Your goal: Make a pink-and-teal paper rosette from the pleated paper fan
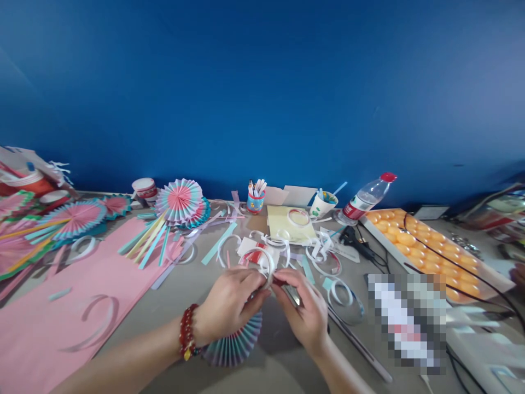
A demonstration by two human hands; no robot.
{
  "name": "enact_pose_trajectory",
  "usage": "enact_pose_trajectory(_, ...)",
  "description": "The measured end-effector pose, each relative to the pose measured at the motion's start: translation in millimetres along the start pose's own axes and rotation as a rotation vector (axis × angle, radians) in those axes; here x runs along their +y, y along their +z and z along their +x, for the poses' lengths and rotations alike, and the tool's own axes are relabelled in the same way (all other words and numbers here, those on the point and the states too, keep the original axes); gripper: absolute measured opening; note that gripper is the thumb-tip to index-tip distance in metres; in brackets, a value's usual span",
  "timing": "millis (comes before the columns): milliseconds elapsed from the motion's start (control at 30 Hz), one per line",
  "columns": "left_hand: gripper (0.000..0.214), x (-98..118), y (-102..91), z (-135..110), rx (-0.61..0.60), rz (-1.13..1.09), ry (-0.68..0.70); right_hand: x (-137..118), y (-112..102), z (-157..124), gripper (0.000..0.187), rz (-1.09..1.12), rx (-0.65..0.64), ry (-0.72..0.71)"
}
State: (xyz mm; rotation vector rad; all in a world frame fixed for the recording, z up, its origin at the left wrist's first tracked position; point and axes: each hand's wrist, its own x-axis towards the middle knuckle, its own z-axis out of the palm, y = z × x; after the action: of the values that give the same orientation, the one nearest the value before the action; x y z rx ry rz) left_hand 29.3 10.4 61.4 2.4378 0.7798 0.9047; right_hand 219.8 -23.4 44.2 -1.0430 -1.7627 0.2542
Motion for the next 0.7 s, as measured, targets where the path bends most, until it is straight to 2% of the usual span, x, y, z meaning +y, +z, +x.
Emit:
enact_pose_trajectory(200,0.016,-4.0,1.8,-0.7,-0.012,0.019,0.006,0.9,-5.4,2.7,0.011,0.029,-0.06,0.024)
enact_pose_trajectory(500,0.019,-3.1,0.6,-1.0,-0.023,0.003,-0.008,-1.7,-6.1,4.6,0.016,-0.046,0.016,-0.003)
enact_pose_trajectory(700,0.018,-1.6,1.4,0.4,-0.025,-0.034,0.018,-0.9,-7.0,5.6,0.005,0.053,-0.038,0.099)
